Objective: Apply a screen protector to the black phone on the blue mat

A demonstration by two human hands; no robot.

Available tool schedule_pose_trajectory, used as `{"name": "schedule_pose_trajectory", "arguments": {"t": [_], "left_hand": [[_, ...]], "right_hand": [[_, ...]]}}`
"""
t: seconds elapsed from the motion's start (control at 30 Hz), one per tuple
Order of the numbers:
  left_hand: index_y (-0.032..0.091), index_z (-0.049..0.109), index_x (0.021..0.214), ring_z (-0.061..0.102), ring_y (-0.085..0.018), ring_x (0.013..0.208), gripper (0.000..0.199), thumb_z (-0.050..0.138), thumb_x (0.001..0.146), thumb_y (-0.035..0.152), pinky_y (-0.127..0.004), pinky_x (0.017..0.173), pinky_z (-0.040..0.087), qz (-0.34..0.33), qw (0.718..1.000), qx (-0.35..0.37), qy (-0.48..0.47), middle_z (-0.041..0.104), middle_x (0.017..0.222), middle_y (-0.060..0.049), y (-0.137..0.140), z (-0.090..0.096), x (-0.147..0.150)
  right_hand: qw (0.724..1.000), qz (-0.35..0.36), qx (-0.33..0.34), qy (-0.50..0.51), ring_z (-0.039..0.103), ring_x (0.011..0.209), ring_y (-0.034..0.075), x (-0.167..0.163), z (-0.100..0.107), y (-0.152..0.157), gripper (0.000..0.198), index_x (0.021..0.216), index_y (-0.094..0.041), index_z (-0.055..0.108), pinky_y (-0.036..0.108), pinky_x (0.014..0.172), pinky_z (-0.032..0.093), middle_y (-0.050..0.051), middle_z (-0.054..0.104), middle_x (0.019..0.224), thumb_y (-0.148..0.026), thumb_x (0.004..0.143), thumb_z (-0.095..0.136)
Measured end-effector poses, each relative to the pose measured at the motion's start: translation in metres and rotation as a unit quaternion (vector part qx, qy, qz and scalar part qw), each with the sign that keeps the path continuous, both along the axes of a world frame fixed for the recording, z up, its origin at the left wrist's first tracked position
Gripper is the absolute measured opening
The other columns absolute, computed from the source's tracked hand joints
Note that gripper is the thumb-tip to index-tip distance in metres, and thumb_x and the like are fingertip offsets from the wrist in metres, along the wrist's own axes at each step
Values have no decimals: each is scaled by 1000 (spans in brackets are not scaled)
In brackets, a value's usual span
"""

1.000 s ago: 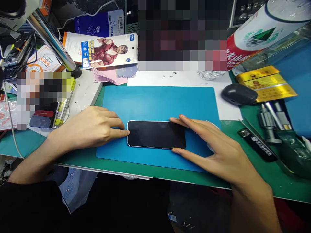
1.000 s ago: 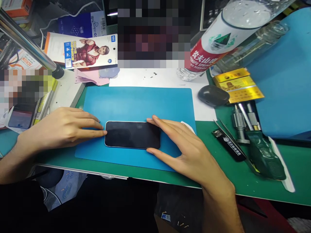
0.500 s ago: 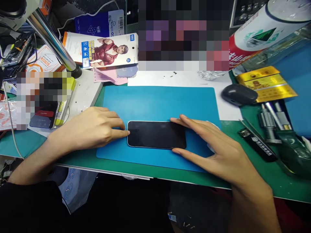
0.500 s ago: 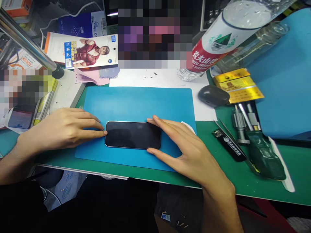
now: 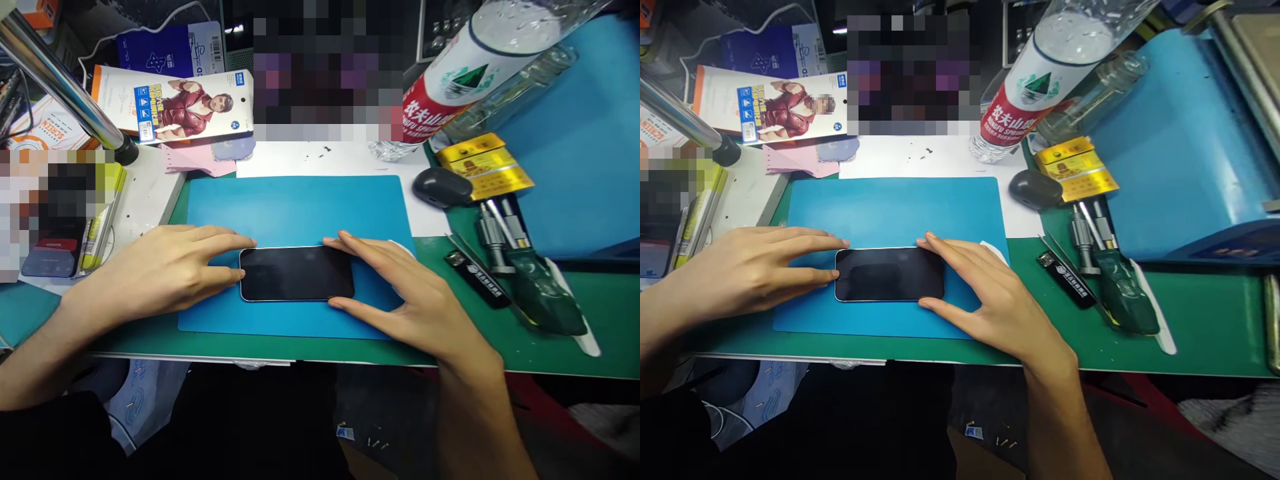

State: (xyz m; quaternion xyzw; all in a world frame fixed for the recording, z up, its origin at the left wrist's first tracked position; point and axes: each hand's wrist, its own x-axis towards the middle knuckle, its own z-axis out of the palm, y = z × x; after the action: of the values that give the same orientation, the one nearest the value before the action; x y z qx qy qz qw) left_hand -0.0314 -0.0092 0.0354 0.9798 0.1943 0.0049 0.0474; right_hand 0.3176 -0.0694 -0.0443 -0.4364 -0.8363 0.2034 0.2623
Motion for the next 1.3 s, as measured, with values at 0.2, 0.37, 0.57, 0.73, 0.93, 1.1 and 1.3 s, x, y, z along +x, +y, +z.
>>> {"name": "schedule_pose_trajectory", "arguments": {"t": [0.2,0.37,0.57,0.73,0.93,1.1,1.3], "left_hand": [[23,78,125,76,-28,119,37,42,115,28,-38,93,63,-3,1000,-10,4,73,141,-11,2,-3,-3],[23,78,125,77,-28,116,38,42,115,28,-40,91,64,-9,1000,-10,-2,74,141,-11,4,-3,-2],[22,79,123,77,-29,118,42,38,116,28,-42,93,64,-19,1000,-3,-5,75,141,-10,4,-5,-1],[22,80,124,77,-29,119,39,42,116,28,-42,94,63,-17,1000,-10,1,74,143,-8,5,-4,-2],[22,79,125,78,-27,117,43,37,117,28,-41,93,63,-23,1000,3,13,73,145,-6,4,-3,-1],[21,80,123,78,-27,113,43,38,117,27,-40,90,62,-22,1000,16,10,74,143,-5,3,-3,0],[21,79,124,77,-26,114,41,40,116,27,-39,90,60,-16,1000,10,11,74,144,-5,2,-3,1]], "right_hand": [[1000,4,4,4,62,142,29,3,-2,0,86,171,-32,32,53,121,51,10,65,156,-35,98,77],[1000,0,3,4,62,143,30,4,-5,1,84,170,-34,34,55,121,51,10,64,157,-36,98,77],[1000,3,11,-5,62,144,30,4,-5,1,81,169,-33,36,53,122,51,9,63,157,-36,99,76],[1000,2,9,-6,62,144,29,5,-5,1,79,168,-33,38,51,123,50,8,63,158,-36,99,77],[1000,6,14,-5,62,143,29,4,-5,1,78,167,-32,40,50,122,50,8,64,157,-35,98,77],[1000,9,17,-5,63,143,28,3,-4,2,76,165,-31,42,49,122,50,8,64,156,-33,98,78],[1000,9,23,-4,63,142,27,2,-4,1,76,165,-29,43,48,121,51,9,65,155,-33,98,78]]}}
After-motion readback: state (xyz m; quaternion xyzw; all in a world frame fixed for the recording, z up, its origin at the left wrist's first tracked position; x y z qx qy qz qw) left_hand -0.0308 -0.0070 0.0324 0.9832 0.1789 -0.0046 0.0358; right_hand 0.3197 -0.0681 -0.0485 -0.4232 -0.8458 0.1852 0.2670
